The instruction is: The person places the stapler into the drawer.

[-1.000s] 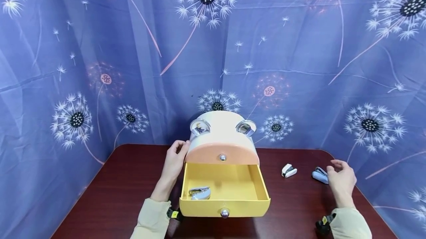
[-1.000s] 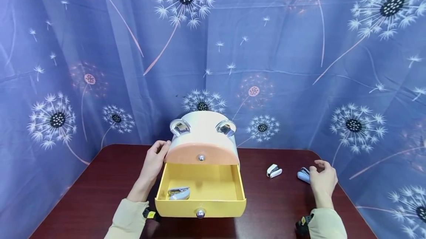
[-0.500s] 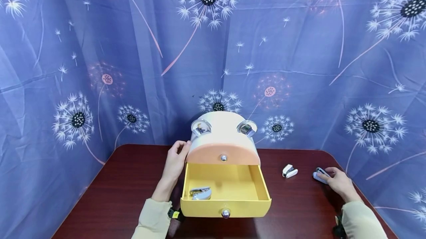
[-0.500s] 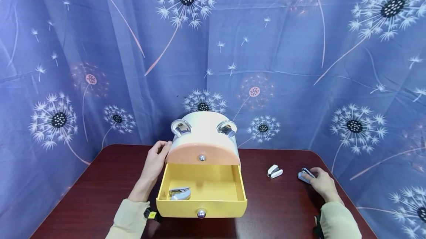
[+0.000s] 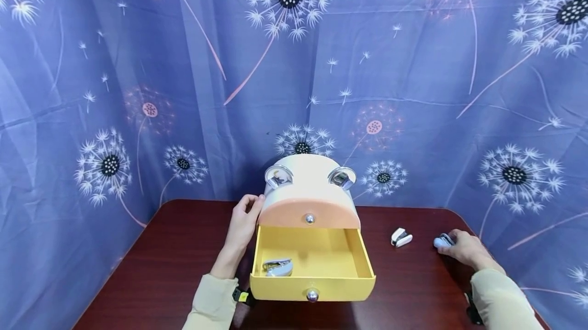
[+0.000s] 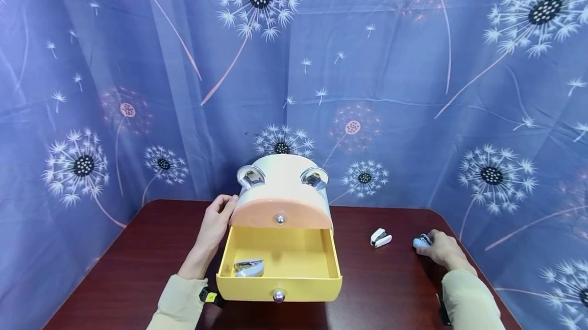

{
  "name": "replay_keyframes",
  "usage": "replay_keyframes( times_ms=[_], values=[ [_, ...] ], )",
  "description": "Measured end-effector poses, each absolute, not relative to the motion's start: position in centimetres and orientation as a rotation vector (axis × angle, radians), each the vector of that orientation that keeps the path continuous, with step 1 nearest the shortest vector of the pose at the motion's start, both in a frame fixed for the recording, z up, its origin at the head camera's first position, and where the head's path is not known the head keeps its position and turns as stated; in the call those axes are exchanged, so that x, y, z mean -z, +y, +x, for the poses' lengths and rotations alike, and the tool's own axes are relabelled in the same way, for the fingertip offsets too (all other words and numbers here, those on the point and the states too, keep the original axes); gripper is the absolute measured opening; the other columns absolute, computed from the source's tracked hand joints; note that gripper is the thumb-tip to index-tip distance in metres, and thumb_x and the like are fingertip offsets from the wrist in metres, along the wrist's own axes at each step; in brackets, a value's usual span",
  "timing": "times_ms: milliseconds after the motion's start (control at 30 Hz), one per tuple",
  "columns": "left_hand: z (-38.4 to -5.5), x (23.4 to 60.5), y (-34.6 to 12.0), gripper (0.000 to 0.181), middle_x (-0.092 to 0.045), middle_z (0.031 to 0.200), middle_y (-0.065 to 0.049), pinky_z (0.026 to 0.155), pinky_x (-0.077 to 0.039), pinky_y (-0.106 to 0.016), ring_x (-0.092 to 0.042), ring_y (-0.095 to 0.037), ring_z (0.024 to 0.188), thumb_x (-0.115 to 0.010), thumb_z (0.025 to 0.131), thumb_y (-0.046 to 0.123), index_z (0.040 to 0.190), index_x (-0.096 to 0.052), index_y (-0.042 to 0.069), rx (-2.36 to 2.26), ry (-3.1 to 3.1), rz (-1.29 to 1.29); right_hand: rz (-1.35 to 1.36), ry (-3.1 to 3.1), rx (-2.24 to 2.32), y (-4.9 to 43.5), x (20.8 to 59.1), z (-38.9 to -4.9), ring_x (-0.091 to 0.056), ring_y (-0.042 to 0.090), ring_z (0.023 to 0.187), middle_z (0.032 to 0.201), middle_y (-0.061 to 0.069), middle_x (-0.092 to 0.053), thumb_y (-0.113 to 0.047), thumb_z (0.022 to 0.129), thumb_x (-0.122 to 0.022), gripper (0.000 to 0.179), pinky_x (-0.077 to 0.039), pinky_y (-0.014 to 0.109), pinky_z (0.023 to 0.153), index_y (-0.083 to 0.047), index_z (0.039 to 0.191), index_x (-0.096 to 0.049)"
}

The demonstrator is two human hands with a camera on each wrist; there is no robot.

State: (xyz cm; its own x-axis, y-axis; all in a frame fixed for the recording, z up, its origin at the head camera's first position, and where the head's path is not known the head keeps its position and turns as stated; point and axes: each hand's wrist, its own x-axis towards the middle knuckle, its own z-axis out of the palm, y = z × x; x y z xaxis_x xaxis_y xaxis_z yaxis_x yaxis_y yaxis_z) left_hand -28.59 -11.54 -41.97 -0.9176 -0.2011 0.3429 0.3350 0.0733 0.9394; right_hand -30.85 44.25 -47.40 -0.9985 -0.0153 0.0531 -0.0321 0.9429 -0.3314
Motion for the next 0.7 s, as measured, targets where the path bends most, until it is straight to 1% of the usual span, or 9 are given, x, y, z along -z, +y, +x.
replay_keyframes(
  times_ms=[200, 333, 500, 700],
  values=[
    [-28.5, 41.8, -11.5, 0.035, -0.047, 0.072, -0.005, 0.055, -0.038, -0.023, -0.046, -0.015, 0.063, -0.058, 0.082, 0.04, 0.085, -0.055, 0.005, 1.917, -1.973, -0.123, 0.059, -3.033, -0.523, 44.8, 46.0, -30.8, -0.05, 0.029, 0.07, 0.078, 0.012, -0.056, -0.04, 0.067, -0.072, 0.058, -0.038, 0.039, 0.058, 0.004, 0.097, -0.051],
    [-28.0, 41.1, -11.5, 0.028, -0.047, 0.071, -0.006, 0.055, -0.037, -0.023, -0.045, -0.015, 0.063, -0.058, 0.084, 0.033, 0.084, -0.056, 0.005, 1.942, -1.965, -0.119, 0.115, -2.991, -0.527, 44.6, 44.9, -30.8, -0.05, 0.029, 0.068, 0.076, 0.011, -0.056, -0.04, 0.067, -0.073, 0.058, -0.037, 0.039, 0.057, 0.005, 0.097, -0.051],
    [-26.7, 39.9, -11.3, 0.023, -0.046, 0.071, -0.005, 0.056, -0.037, -0.023, -0.045, -0.014, 0.063, -0.056, 0.087, 0.024, 0.086, -0.055, 0.001, 1.918, -1.993, -0.114, 0.197, -2.942, -0.48, 44.0, 43.8, -31.2, -0.05, 0.028, 0.067, 0.074, 0.008, -0.056, -0.044, 0.065, -0.073, 0.061, -0.038, 0.04, 0.058, 0.003, 0.097, -0.052],
    [-26.4, 39.6, -11.1, 0.022, -0.046, 0.071, -0.006, 0.056, -0.037, -0.022, -0.045, -0.014, 0.063, -0.056, 0.087, 0.023, 0.085, -0.055, 0.001, 1.916, -1.978, -0.128, 0.313, -2.854, -0.419, 43.1, 41.5, -31.7, -0.051, 0.024, 0.066, 0.074, 0.005, -0.058, -0.042, 0.064, -0.074, 0.054, -0.038, 0.039, 0.058, -0.001, 0.095, -0.054]
  ],
)
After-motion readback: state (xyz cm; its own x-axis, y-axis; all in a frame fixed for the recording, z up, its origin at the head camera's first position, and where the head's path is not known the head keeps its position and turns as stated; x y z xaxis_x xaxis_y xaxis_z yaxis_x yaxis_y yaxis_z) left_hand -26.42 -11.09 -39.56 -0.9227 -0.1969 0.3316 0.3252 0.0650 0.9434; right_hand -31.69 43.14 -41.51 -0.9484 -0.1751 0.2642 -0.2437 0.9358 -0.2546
